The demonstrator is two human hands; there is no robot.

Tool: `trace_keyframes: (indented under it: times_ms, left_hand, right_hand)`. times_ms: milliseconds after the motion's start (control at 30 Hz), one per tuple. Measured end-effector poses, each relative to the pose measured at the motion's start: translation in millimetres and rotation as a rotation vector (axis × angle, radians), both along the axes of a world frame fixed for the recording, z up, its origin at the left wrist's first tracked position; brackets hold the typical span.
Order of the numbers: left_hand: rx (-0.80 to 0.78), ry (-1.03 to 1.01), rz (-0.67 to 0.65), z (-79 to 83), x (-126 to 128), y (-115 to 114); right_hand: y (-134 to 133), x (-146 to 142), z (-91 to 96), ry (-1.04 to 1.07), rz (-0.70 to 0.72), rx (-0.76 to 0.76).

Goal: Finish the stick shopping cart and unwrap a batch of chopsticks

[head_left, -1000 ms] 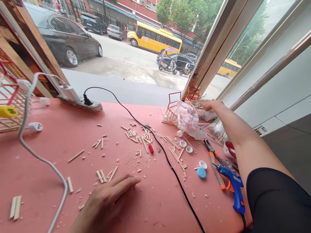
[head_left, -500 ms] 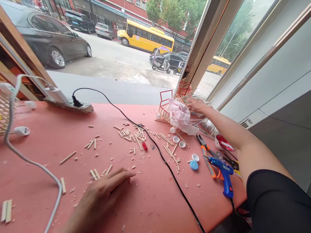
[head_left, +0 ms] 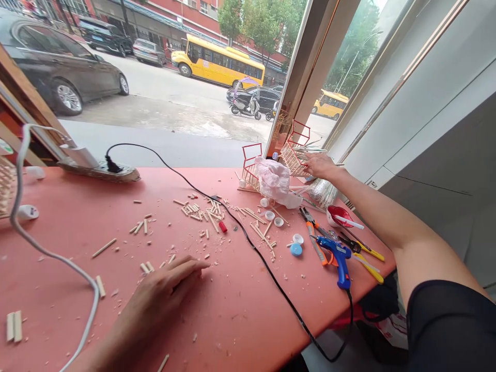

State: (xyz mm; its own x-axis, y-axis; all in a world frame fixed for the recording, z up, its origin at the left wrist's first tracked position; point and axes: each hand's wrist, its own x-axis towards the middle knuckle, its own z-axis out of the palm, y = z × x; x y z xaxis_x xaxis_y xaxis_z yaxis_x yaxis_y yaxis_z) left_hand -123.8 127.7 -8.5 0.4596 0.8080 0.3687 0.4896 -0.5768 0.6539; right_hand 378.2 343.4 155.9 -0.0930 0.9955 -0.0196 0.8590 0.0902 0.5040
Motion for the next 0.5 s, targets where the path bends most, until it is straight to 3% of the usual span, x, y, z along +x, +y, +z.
trace_keyframes:
  times_ms: [233, 500]
  left_hand:
    - [0.018, 0.018, 0.003, -3.0, 0, -1]
    - [0.008, 0.006, -0.019, -2.7, 1, 0]
  right_hand:
    - [-22, -11, -12.2, -0.013, 0.041, -0.091]
    - [-31, -16, -22.6, 0.011, 0.219, -0.166]
